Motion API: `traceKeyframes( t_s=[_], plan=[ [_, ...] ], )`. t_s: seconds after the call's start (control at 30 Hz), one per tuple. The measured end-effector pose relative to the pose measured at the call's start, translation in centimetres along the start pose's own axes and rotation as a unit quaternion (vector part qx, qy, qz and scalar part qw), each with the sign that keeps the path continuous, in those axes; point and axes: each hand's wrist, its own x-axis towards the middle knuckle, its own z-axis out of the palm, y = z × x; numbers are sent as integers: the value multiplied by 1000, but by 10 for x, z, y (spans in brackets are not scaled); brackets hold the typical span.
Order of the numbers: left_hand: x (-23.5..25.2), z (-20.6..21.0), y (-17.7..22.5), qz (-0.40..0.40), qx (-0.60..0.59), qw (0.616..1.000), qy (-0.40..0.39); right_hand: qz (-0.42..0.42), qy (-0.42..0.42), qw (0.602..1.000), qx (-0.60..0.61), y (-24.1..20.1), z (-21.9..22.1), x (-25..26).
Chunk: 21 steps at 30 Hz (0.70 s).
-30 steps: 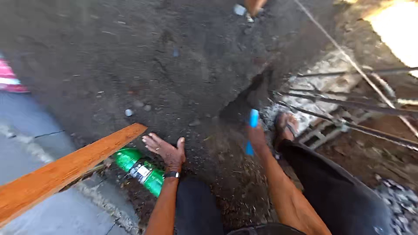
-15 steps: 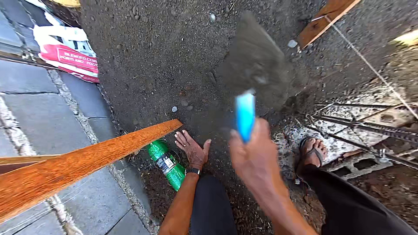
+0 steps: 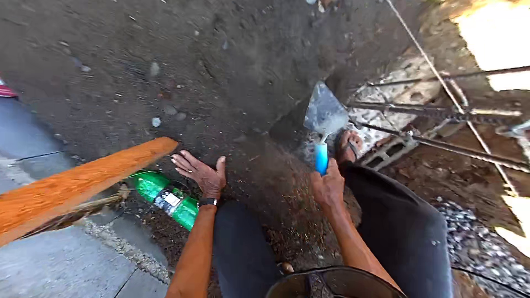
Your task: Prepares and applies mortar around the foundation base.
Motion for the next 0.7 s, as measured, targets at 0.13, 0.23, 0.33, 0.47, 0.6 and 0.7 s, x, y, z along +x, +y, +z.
traceKeyframes(
  t_s=[0.13,0.23,0.33,0.47,0.6,0.7],
  plan=[
    [2,1,1,9,-6,1000,5,142,-65,988,-16,77,40,53],
    [2,2,0,18,-5,1000,8,183,-70,981,-5,125,71,85],
    [5,2,4,18,-5,1000,11,203,-56,977,17,150,85,113],
    [5,4,2,25,-15,999,26,208,-43,977,3,161,100,140],
    [8,1,6,31,-19,999,31,188,-53,980,-40,173,116,173],
    [9,1,6,37,-30,998,36,167,-56,984,-37,177,126,185]
  ],
)
